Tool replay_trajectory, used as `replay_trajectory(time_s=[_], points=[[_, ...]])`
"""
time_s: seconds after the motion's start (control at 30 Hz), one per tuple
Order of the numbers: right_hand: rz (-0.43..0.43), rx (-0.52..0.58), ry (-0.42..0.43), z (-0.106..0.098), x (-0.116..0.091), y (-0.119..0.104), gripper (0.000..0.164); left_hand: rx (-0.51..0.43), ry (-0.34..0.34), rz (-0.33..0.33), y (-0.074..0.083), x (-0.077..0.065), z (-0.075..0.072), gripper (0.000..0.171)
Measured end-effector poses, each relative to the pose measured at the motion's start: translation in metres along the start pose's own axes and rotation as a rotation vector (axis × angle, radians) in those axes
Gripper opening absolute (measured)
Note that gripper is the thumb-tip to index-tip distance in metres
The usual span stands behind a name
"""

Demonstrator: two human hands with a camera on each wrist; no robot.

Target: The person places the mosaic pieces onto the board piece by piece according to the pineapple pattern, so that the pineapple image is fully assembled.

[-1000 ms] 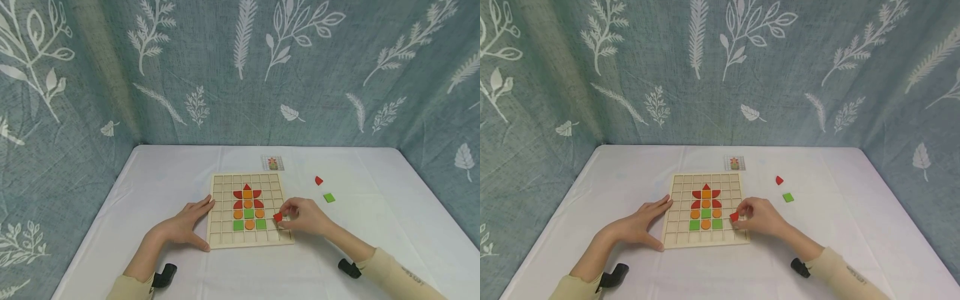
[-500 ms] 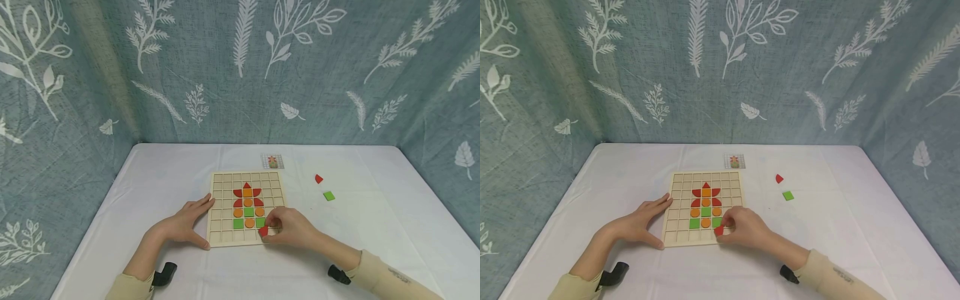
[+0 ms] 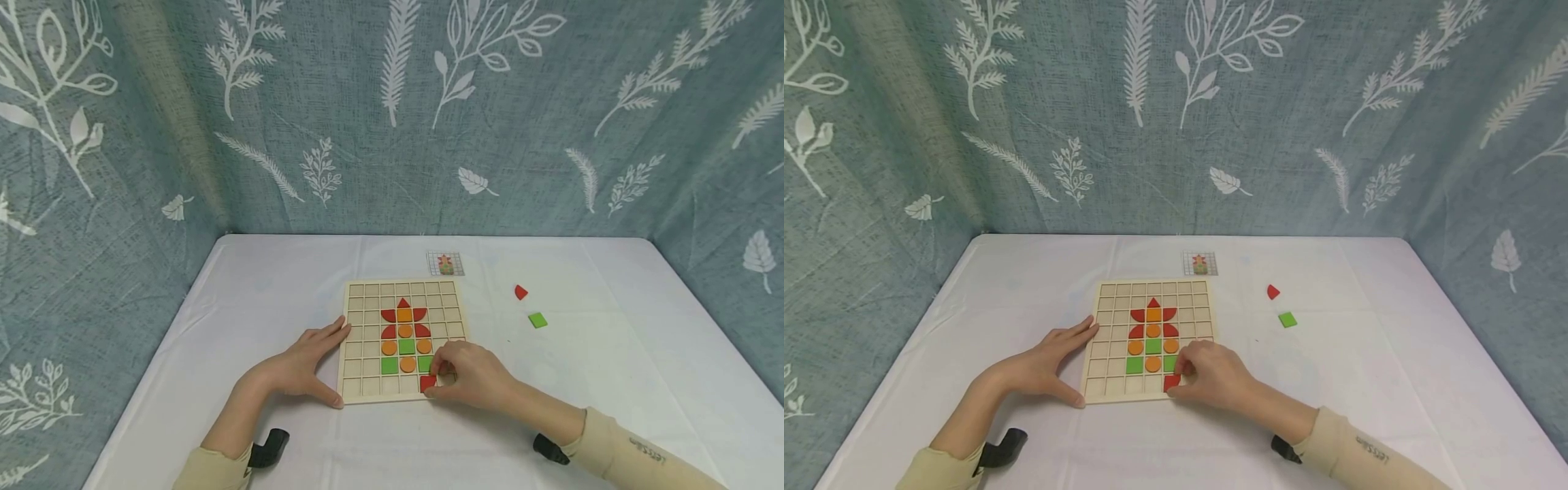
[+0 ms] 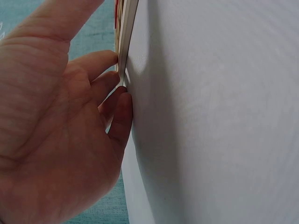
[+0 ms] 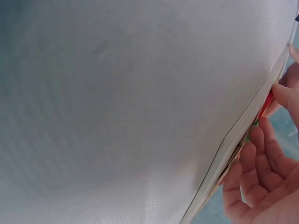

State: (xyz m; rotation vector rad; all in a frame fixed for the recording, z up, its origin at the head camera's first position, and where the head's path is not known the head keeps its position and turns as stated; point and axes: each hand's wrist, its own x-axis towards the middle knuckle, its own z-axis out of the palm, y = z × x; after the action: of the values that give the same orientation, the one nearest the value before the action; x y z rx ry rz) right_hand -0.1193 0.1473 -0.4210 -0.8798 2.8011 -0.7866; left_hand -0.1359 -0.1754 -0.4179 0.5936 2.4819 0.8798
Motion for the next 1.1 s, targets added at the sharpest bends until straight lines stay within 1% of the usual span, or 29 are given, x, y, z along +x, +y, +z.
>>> replay_trajectory(time_s=[0.27, 0.43, 0.53, 0.73, 0.83, 0.97, 1.1], points=[[-0.059, 0.036, -0.008, 0.0, 0.0, 0.003, 0.017, 0.002, -0.003, -0.013, -0.001, 0.001, 0.002, 0.121], [-0.107, 0.036, -0.007, -0.001, -0.001, 0.004, 0.015, 0.002, -0.001, 0.003, -0.001, 0.001, 0.001, 0.12], [-0.104, 0.023, 0.003, -0.001, -0.001, 0.003, 0.016, 0.0, -0.001, 0.016, 0.0, 0.0, 0.001, 0.12], [-0.075, -0.015, 0.023, 0.002, 0.002, -0.003, 0.019, 0.004, 0.0, 0.01, 0.0, 0.0, 0.0, 0.121], [-0.085, -0.054, 0.027, 0.004, 0.006, -0.007, 0.022, 0.004, 0.002, 0.013, -0.001, 0.0, 0.0, 0.12], [-0.106, -0.095, 0.024, 0.006, 0.009, -0.008, 0.021, -0.005, 0.0, 0.017, 0.0, 0.0, 0.001, 0.12], [-0.119, -0.095, 0.024, 0.007, 0.009, -0.008, 0.02, -0.006, 0.004, 0.012, 0.0, 0.0, 0.001, 0.12]])
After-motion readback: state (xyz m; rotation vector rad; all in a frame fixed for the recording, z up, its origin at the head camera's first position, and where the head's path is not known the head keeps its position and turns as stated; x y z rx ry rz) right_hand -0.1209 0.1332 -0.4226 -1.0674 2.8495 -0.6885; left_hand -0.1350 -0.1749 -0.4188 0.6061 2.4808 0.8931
